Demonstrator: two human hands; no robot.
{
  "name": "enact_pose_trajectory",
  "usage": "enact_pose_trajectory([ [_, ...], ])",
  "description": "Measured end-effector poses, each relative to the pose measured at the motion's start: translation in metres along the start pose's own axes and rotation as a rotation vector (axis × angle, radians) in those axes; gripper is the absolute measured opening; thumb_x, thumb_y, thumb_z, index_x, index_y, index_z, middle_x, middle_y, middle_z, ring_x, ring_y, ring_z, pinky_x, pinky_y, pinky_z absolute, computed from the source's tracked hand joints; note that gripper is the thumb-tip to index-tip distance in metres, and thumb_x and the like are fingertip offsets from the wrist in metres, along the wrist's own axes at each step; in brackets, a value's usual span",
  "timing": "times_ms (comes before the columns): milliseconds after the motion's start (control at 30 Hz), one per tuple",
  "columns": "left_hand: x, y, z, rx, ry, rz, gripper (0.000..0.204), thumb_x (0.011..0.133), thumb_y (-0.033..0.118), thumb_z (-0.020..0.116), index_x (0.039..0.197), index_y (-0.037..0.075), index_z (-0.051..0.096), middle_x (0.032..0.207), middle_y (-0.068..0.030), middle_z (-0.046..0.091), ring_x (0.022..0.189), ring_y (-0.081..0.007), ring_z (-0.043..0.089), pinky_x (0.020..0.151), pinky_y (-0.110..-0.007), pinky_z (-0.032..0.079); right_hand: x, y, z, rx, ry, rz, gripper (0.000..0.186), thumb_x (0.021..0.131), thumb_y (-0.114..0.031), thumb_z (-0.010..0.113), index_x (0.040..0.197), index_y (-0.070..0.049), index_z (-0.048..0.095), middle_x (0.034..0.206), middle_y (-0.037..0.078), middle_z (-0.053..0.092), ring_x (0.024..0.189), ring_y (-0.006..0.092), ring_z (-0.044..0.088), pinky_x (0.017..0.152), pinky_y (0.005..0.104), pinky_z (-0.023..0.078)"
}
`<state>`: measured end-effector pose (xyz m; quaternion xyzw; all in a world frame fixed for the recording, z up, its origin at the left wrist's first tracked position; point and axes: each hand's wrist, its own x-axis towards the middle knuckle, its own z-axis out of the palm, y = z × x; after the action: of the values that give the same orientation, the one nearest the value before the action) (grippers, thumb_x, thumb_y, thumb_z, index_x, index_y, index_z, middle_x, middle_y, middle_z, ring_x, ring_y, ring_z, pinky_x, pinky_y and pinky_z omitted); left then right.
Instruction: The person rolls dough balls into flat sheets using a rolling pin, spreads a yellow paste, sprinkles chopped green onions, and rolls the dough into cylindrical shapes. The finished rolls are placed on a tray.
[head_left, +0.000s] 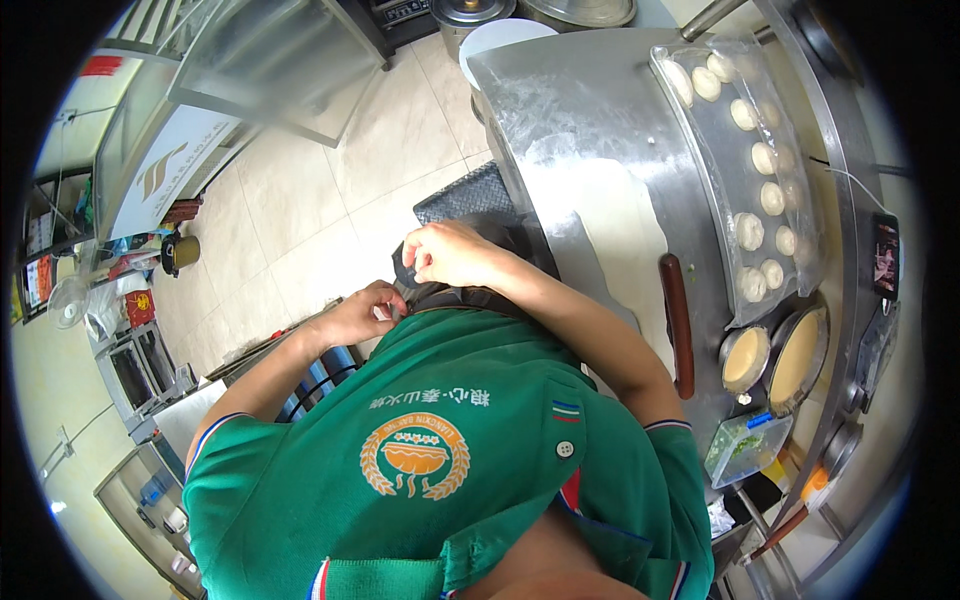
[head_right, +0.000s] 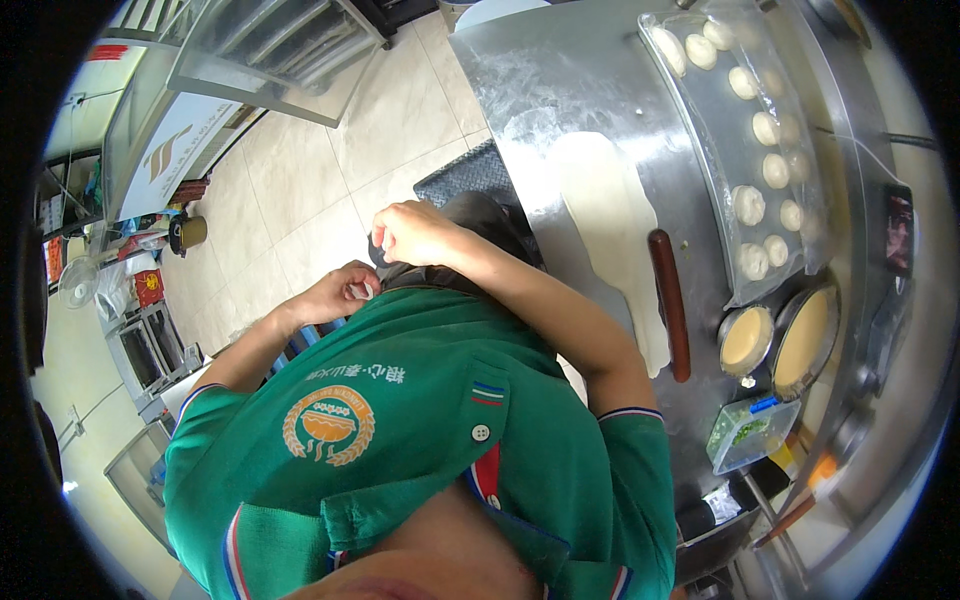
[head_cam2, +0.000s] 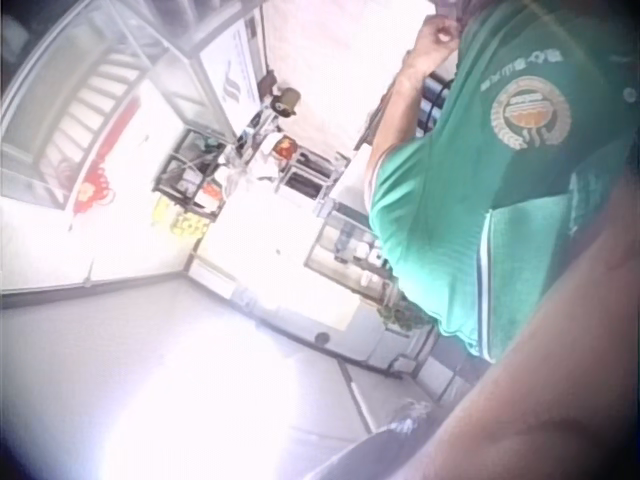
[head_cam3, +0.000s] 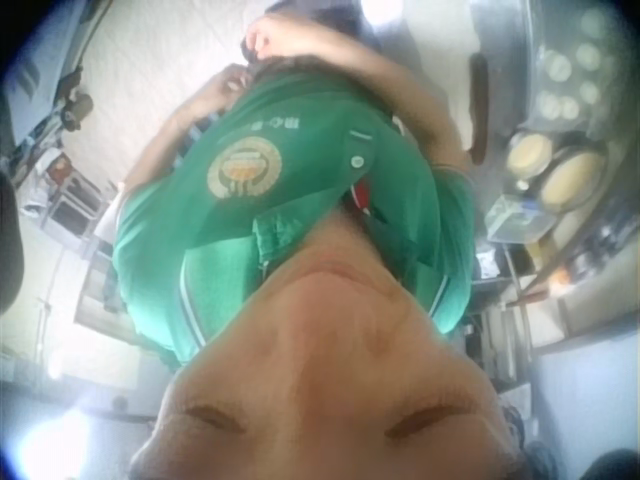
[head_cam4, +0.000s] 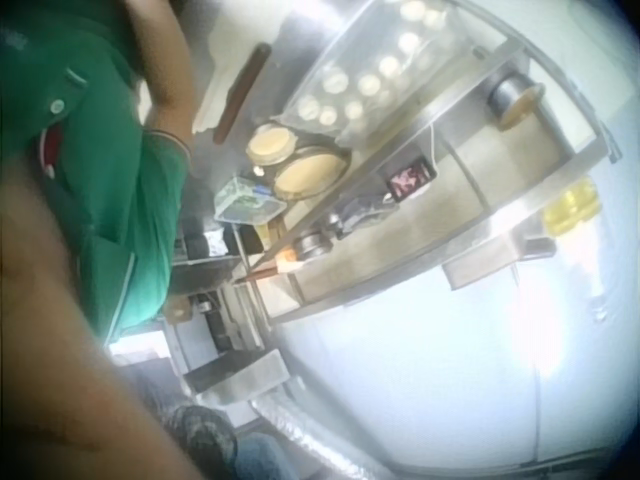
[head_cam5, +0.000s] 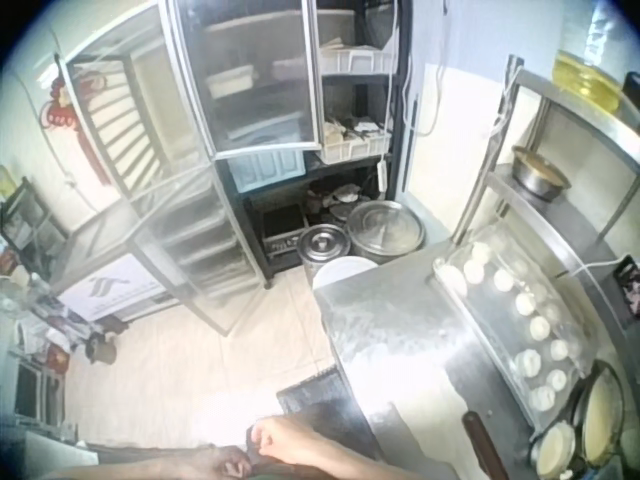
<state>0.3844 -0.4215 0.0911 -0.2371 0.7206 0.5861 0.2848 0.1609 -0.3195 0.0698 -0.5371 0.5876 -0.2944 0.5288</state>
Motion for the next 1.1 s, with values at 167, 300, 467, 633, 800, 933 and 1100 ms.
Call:
enact_pose_trajectory([
  [167, 0.014, -0.015, -0.001, -0.478, -0.032, -0.196, 0.027, 0.085, 0.012, 0.062, 0.11, 0.003, 0.064, 0.099, -0.0016, 0.065, 0.088, -0.0098, 0.058, 0.082, -0.026, 0.049, 0.001, 0.003, 0.001, 0.015, -0.09, 0.035, 0.027, 0.075, -0.006, 0.078, 0.101, -0.002, 0.07, 0.084, 0.013, 0.074, 0.074, 0.0191, 0.071, 0.065, 0.0329, 0.055],
  [300, 0.03, -0.036, 0.007, -0.37, -0.087, -0.115, 0.019, 0.091, 0.006, 0.064, 0.109, 0.007, 0.064, 0.099, 0.0013, 0.061, 0.093, -0.0085, 0.057, 0.085, -0.023, 0.047, 0.025, 0.035, 0.012, -0.036, -0.143, 0.039, 0.029, 0.063, -0.01, 0.083, 0.091, -0.004, 0.076, 0.088, 0.014, 0.075, 0.081, 0.0261, 0.072, 0.073, 0.0369, 0.056],
  [467, 0.038, -0.053, 0.013, -0.144, 0.236, 0.227, 0.016, 0.085, -0.008, 0.065, 0.092, 0.005, 0.059, 0.109, -0.0037, 0.049, 0.098, -0.0128, 0.054, 0.08, -0.026, 0.05, 0.022, 0.03, -0.006, -0.075, -0.208, 0.056, 0.026, 0.061, -0.007, 0.083, 0.086, -0.008, 0.077, 0.086, 0.01, 0.075, 0.083, 0.0239, 0.071, 0.071, 0.038, 0.055],
  [633, 0.039, -0.018, 0.006, 0.135, 0.424, 0.301, 0.016, 0.086, -0.006, 0.065, 0.093, 0.007, 0.059, 0.114, -0.0052, 0.051, 0.096, -0.0157, 0.055, 0.077, -0.029, 0.046, 0.027, 0.039, 0.0, 0.029, -0.23, 0.034, 0.014, 0.07, -0.01, 0.079, 0.083, -0.007, 0.075, 0.079, 0.006, 0.072, 0.075, 0.0183, 0.065, 0.067, 0.0355, 0.05],
  [800, 0.04, -0.022, 0.0, -0.093, 0.347, 0.122, 0.011, 0.091, -0.003, 0.063, 0.099, 0.006, 0.06, 0.099, -0.001, 0.061, 0.089, -0.0097, 0.056, 0.077, -0.025, 0.044, 0.041, 0.051, 0.007, 0.405, -0.428, 0.002, 0.019, 0.083, -0.022, 0.076, 0.085, -0.003, 0.07, 0.073, 0.001, 0.063, 0.067, 0.0128, 0.055, 0.063, 0.0311, 0.045],
  [933, 0.042, -0.004, -0.005, -0.425, 0.117, 0.067, 0.01, 0.097, -0.002, 0.056, 0.105, 0.003, 0.059, 0.095, 0.0008, 0.063, 0.087, -0.0058, 0.057, 0.08, -0.021, 0.044, 0.055, 0.077, 0.016, 0.592, -0.5, -0.026, 0.025, 0.086, -0.025, 0.077, 0.089, -0.002, 0.069, 0.074, -0.001, 0.062, 0.066, 0.0101, 0.052, 0.061, 0.0287, 0.043],
  [1100, 0.066, 0.013, -0.005, -0.271, -0.049, 0.112, 0.027, 0.09, -0.008, 0.06, 0.114, 0.004, 0.058, 0.109, -0.0038, 0.061, 0.095, -0.0125, 0.059, 0.088, -0.025, 0.046, 0.037, 0.088, 0.005, 0.689, -0.52, 0.021, 0.033, 0.085, -0.034, 0.078, 0.092, -0.003, 0.069, 0.077, 0.001, 0.064, 0.07, 0.0123, 0.057, 0.066, 0.0294, 0.046],
])
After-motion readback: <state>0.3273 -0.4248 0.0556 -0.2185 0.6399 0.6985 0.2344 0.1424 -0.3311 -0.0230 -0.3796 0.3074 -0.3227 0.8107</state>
